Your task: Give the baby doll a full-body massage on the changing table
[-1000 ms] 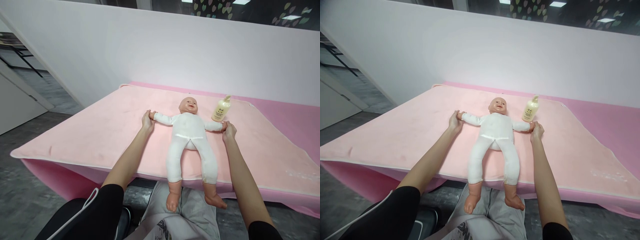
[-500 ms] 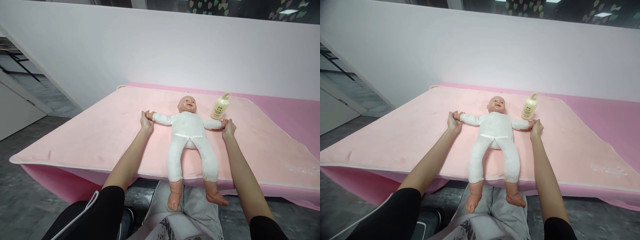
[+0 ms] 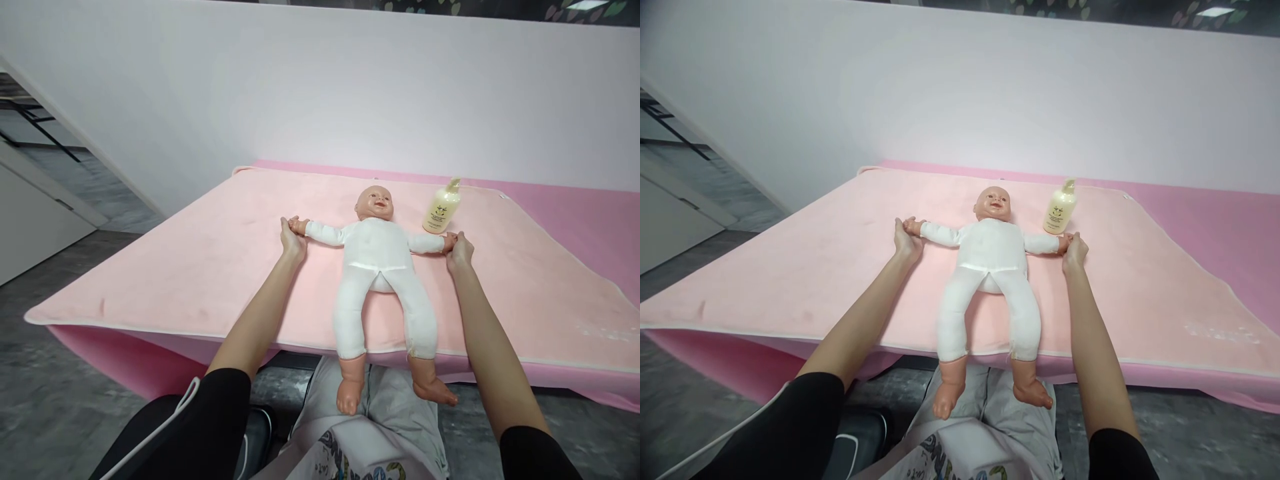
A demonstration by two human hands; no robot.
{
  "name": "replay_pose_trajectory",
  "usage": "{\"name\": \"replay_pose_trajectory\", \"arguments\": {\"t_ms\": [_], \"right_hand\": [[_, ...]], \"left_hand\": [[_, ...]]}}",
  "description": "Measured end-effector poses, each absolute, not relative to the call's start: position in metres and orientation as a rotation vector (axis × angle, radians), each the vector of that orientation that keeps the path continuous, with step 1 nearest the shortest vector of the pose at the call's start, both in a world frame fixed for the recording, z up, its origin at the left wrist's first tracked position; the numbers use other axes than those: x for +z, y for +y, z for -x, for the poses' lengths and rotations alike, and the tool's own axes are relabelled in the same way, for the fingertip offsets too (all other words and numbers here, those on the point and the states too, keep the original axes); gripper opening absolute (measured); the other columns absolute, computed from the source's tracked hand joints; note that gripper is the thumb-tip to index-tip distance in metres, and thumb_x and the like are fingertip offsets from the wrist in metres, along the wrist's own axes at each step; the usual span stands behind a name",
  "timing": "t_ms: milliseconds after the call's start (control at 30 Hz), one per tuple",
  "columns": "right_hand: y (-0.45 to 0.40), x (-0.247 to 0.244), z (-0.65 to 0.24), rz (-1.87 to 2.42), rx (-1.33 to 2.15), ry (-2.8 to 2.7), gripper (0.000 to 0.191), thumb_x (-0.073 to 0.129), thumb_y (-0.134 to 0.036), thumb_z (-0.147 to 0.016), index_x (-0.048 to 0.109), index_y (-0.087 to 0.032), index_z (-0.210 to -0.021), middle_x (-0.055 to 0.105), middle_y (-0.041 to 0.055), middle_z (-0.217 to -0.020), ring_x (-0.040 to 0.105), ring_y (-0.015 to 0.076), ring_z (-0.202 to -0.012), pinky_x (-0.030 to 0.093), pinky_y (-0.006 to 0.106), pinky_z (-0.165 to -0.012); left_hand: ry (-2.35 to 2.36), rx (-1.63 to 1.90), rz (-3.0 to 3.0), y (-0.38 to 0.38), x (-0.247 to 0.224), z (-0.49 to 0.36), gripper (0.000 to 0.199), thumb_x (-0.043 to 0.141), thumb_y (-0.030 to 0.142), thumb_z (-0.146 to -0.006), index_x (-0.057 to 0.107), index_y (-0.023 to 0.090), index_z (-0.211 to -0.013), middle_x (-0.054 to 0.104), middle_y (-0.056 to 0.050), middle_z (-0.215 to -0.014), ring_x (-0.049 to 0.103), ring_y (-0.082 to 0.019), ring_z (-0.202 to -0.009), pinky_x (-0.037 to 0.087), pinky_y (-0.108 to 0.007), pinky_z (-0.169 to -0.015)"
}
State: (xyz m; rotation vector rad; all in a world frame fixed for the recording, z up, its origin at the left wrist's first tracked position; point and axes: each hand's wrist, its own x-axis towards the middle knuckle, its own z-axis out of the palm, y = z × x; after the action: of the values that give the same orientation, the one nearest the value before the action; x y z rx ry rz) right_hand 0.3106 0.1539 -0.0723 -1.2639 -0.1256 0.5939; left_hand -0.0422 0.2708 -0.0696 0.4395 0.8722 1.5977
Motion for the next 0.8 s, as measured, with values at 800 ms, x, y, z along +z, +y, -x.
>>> {"name": "replay_pose_trajectory", "arguments": {"t_ms": [800], "right_hand": [[0.146, -0.065, -0.306, 1.261, 0.667, -0.176, 0.012, 0.058, -0.007, -0.072, 0.053, -0.015, -0.064, 0.058, -0.0040, -0.060, 0.056, 0.0084, -0.056, 0.052, 0.018, -0.050]], "left_hand": [[0.816, 1.667, -0.574, 0.272, -0.079, 0.044, 0.036, 0.074, 0.034, -0.057, 0.042, 0.019, -0.066, 0.050, 0.006, -0.059, 0.052, -0.009, -0.061, 0.043, -0.024, -0.064]]}}
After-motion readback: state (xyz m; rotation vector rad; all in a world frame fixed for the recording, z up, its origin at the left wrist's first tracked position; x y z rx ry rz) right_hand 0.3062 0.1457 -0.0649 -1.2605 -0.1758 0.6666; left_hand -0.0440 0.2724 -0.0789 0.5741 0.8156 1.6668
